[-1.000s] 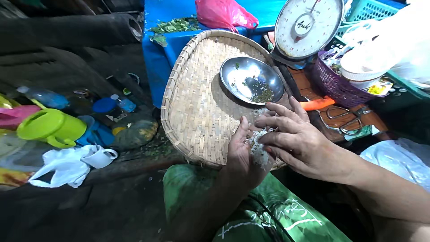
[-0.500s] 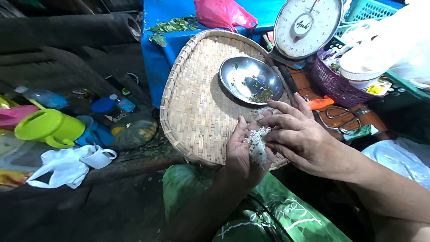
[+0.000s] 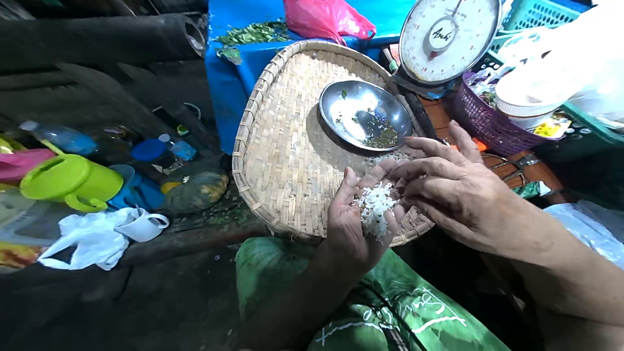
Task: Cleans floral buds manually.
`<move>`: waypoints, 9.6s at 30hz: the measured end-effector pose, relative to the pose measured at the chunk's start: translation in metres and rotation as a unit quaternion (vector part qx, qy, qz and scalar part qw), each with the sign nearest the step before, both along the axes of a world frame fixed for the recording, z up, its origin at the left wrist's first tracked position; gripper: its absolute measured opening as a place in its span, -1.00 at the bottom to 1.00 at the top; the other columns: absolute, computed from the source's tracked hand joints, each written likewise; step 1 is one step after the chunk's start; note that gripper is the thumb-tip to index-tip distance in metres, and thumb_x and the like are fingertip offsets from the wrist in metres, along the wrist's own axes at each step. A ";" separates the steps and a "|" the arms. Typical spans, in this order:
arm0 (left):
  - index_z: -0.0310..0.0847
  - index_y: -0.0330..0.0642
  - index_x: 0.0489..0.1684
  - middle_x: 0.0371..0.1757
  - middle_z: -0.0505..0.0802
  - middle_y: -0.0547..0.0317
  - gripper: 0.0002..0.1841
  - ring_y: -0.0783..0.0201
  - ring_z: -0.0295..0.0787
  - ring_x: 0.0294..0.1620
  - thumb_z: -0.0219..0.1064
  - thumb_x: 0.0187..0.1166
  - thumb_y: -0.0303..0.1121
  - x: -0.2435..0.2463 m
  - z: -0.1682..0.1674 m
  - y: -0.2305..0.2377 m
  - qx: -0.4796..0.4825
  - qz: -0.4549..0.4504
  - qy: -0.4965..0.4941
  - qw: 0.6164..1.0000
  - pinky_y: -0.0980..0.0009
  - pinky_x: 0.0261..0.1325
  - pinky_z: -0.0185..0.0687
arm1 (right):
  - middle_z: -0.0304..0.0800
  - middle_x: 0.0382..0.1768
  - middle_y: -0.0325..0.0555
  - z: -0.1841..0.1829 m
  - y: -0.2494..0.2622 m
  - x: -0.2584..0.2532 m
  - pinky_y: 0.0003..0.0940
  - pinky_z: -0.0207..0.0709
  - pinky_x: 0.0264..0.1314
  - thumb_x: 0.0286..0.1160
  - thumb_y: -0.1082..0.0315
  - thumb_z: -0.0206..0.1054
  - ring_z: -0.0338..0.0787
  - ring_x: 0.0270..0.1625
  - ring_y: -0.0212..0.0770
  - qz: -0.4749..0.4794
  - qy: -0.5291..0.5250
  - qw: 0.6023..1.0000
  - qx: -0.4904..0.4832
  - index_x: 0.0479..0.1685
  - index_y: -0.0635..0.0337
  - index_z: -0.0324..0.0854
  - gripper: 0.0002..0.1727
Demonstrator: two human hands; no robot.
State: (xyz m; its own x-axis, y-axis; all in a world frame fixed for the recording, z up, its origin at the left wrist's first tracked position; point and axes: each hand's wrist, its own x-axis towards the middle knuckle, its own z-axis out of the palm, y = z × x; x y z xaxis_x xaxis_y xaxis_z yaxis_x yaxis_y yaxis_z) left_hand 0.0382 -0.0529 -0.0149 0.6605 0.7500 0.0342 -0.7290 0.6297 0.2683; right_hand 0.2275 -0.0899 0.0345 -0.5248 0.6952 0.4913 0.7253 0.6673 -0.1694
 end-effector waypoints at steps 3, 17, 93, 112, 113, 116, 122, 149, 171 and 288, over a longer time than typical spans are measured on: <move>0.53 -0.21 0.44 0.37 0.74 -0.02 -0.24 0.11 0.71 0.38 -0.47 0.79 0.14 0.001 0.005 -0.001 -0.013 0.002 0.017 1.000 0.18 0.38 0.62 | 0.86 0.17 -0.17 0.007 -0.006 0.008 0.60 -0.35 0.75 0.74 0.06 0.15 0.38 0.72 0.17 -0.015 -0.030 0.999 -0.008 -0.22 -0.04 0.88 -0.62; 0.58 -0.14 0.32 0.15 0.80 0.07 -0.27 0.25 0.77 0.16 -0.43 0.77 0.16 0.002 0.001 -0.001 0.010 0.016 0.005 1.000 0.33 0.18 0.69 | 0.81 0.23 -0.05 -0.024 0.002 -0.022 0.59 -0.31 0.76 0.68 0.30 0.17 0.35 0.74 0.17 0.030 0.027 0.999 -0.004 -0.15 0.09 0.84 -0.73; 0.65 -0.11 0.11 0.03 0.83 0.05 -0.12 0.22 0.80 0.11 -0.28 0.55 0.52 0.000 0.000 -0.001 0.028 -0.074 0.042 0.996 0.27 0.20 0.70 | 0.79 0.32 -0.04 -0.016 0.010 -0.013 0.59 -0.34 0.76 0.60 0.32 0.21 0.29 0.77 0.22 0.043 0.057 0.997 -0.029 -0.10 0.08 0.88 -0.73; 0.73 -0.07 -0.12 -0.21 0.86 0.12 -0.19 0.32 0.85 -0.18 -0.10 0.49 0.53 0.000 0.000 0.000 -0.009 -0.088 0.063 0.994 0.40 -0.14 0.76 | 0.88 -0.03 -0.04 -0.026 0.006 -0.027 0.43 -0.03 0.78 0.60 0.46 0.24 0.65 0.50 0.12 0.063 -0.019 0.995 0.079 -0.07 0.18 0.83 -0.79; 0.72 -0.06 -0.09 -0.20 0.86 0.12 -0.19 0.32 0.84 -0.16 -0.10 0.50 0.53 0.000 0.000 0.000 -0.006 -0.084 0.065 0.994 0.39 -0.12 0.76 | 0.88 -0.05 -0.03 -0.024 0.007 -0.025 0.39 0.03 0.77 0.55 0.46 0.26 0.68 0.47 0.11 0.065 -0.006 0.995 0.073 -0.10 0.19 0.83 -0.80; 0.66 -0.09 0.13 0.00 0.85 0.06 -0.13 0.23 0.83 0.04 -0.26 0.55 0.51 0.001 0.002 -0.001 0.010 -0.072 0.063 0.995 0.27 0.14 0.74 | 0.87 -0.06 -0.02 -0.014 0.008 -0.015 0.32 0.14 0.75 0.49 0.46 0.31 0.71 0.42 0.07 0.063 0.033 0.996 0.052 -0.13 0.22 0.82 -0.83; 0.50 -0.23 0.47 0.30 0.75 -0.09 0.02 0.08 0.72 0.32 -0.53 0.58 0.49 0.003 0.005 -0.001 0.016 -0.055 0.071 0.996 0.16 0.38 0.63 | 0.87 -0.10 -0.20 0.010 -0.007 0.009 0.30 0.05 0.80 0.68 0.23 0.20 0.75 0.34 -0.12 0.021 -0.038 0.999 -0.010 -0.16 0.07 0.83 -0.73; 0.58 -0.11 0.33 0.17 0.80 0.03 -0.08 0.19 0.77 0.19 -0.41 0.60 0.47 0.001 0.001 -0.002 0.043 -0.055 0.058 0.996 0.24 0.28 0.68 | 0.86 -0.11 -0.04 -0.010 0.001 -0.013 0.43 0.01 0.75 0.58 0.42 0.27 0.75 0.33 0.05 0.025 -0.008 0.995 0.094 -0.05 0.19 0.81 -0.81; 0.50 -0.14 0.46 0.27 0.74 0.00 -0.05 0.18 0.72 0.26 -0.47 0.60 0.47 0.002 0.002 -0.001 0.050 -0.031 0.065 0.996 0.23 0.32 0.64 | 0.84 0.13 -0.05 -0.002 -0.004 -0.005 0.47 -0.05 0.75 0.63 0.27 0.22 0.55 0.59 0.15 -0.001 -0.040 0.999 0.006 -0.14 0.09 0.82 -0.76; 0.55 -0.23 0.36 0.26 0.78 -0.04 -0.12 0.12 0.77 0.23 -0.57 0.73 0.26 0.000 0.010 0.004 -0.026 0.078 0.039 0.996 0.27 0.19 0.72 | 0.82 0.25 -0.02 0.002 -0.011 -0.008 0.52 -0.21 0.80 0.69 0.29 0.21 0.40 0.71 0.15 0.047 0.062 0.996 0.039 -0.13 0.14 0.84 -0.74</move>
State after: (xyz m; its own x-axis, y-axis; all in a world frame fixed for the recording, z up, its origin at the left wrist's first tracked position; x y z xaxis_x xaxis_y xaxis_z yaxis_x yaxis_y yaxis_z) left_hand 0.0381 -0.0486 -0.0050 0.5347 0.8433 -0.0539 -0.7973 0.5246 0.2986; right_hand 0.2199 -0.1007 0.0370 -0.5169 0.6030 0.6076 0.6363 0.7455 -0.1985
